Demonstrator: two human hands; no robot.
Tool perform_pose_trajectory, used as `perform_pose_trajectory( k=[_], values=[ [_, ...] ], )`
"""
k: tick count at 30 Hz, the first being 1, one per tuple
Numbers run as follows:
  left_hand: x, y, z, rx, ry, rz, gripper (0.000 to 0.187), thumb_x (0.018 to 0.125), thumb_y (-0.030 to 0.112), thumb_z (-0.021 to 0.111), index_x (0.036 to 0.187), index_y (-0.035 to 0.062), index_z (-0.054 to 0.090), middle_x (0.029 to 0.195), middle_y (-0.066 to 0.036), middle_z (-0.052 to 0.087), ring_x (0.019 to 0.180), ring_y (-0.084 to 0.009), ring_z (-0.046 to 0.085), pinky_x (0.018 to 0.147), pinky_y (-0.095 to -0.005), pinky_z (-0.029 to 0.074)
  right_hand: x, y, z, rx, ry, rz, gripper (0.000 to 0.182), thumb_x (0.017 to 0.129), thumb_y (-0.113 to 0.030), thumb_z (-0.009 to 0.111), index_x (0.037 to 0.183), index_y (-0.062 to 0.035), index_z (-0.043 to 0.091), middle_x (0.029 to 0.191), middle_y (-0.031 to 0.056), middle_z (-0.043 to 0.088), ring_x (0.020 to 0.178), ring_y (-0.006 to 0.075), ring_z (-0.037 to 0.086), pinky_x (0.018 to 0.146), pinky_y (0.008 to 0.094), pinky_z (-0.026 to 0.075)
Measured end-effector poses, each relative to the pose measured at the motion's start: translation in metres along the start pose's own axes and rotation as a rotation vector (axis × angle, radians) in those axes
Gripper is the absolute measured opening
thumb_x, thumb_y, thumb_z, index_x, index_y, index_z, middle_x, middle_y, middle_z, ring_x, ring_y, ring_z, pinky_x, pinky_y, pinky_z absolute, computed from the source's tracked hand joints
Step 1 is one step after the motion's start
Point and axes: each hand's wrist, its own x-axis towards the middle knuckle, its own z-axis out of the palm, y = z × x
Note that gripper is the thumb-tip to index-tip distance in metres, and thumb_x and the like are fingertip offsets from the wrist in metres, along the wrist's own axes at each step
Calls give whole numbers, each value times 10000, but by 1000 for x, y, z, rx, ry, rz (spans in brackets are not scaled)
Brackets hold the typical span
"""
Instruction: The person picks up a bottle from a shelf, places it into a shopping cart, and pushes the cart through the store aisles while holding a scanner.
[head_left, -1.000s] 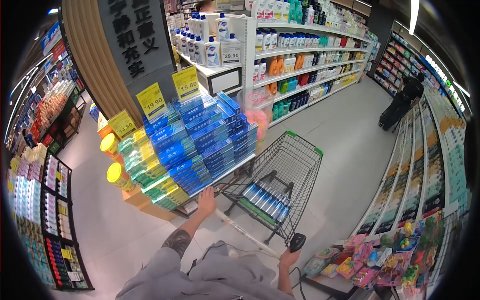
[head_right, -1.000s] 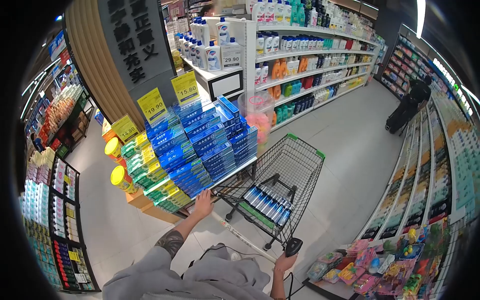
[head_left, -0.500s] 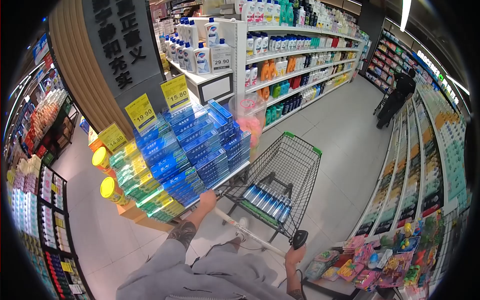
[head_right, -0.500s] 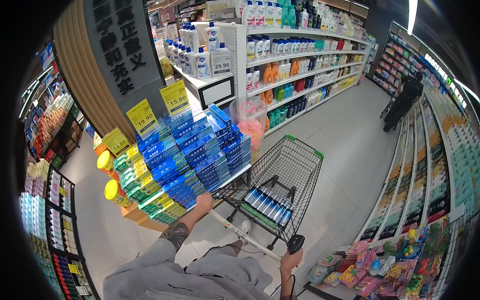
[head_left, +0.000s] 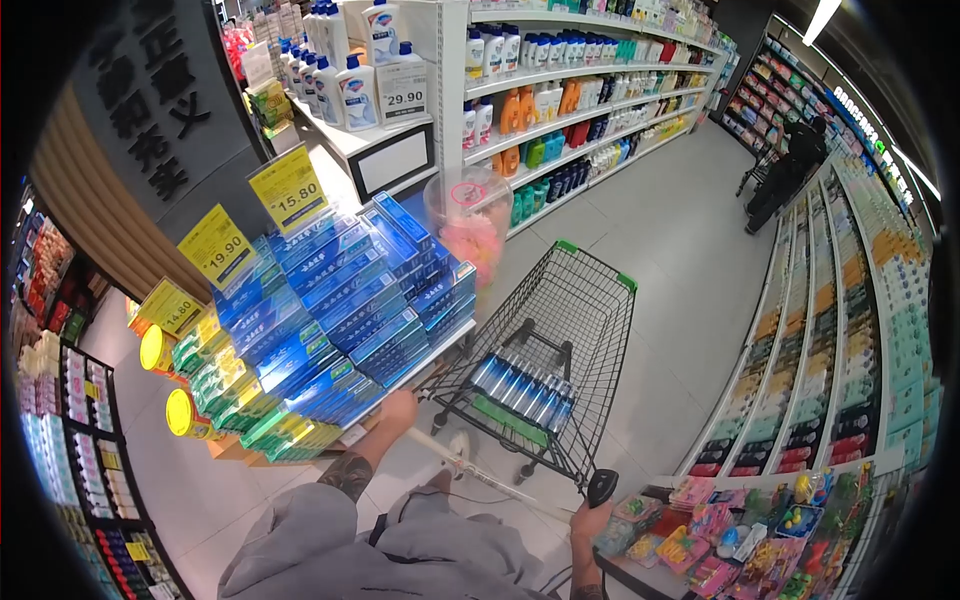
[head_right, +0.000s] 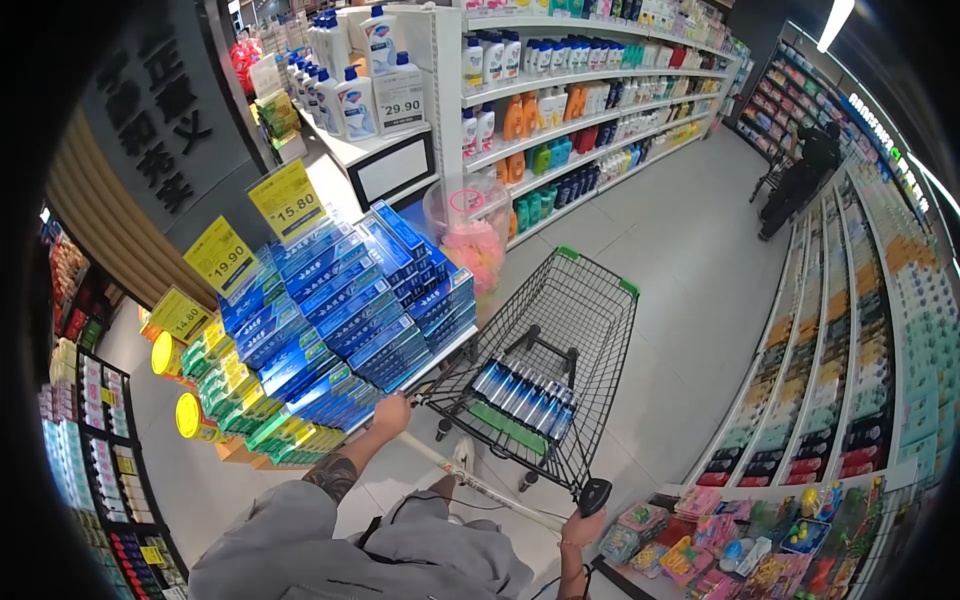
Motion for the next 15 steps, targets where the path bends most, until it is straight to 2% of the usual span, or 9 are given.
perform_pose_trajectory(
  k=[3,9,10,12,15],
  values=[
    [13,9,2,9,-39,-58,282,882,246,488,885,-8,611,805,-215,650,776,-372,643,718,-457,511,19,-4,10,-89,-1,-14,265,717,-66,657,955,6,566,887,207,581,847,411,552,742,455,427],
    [44,32,-13,-8,-17,-23,262,885,228,473,886,-13,577,756,-211,645,723,-357,642,665,-458,505,56,-37,18,-61,37,-40,291,724,-99,651,973,17,556,928,228,574,871,420,553,756,477,421],
    [50,35,-14,-13,-22,-34,261,885,227,474,892,-16,569,739,-208,643,702,-359,641,657,-458,505,63,-37,23,-73,43,-33,291,724,-99,651,973,17,556,928,228,574,871,420,553,756,477,421],
    [57,46,-16,-24,-46,-29,261,885,226,474,897,-19,561,721,-205,641,682,-361,639,649,-458,506,77,-40,28,-139,-51,141,299,724,-110,647,976,22,557,944,234,574,908,422,547,770,471,426],
    [72,53,-14,-23,-5,-24,245,883,212,473,930,-19,540,691,-200,634,657,-372,633,618,-477,496,95,-61,27,-168,-55,90,307,720,-108,644,984,20,552,952,241,575,920,429,545,778,461,432]
  ],
)
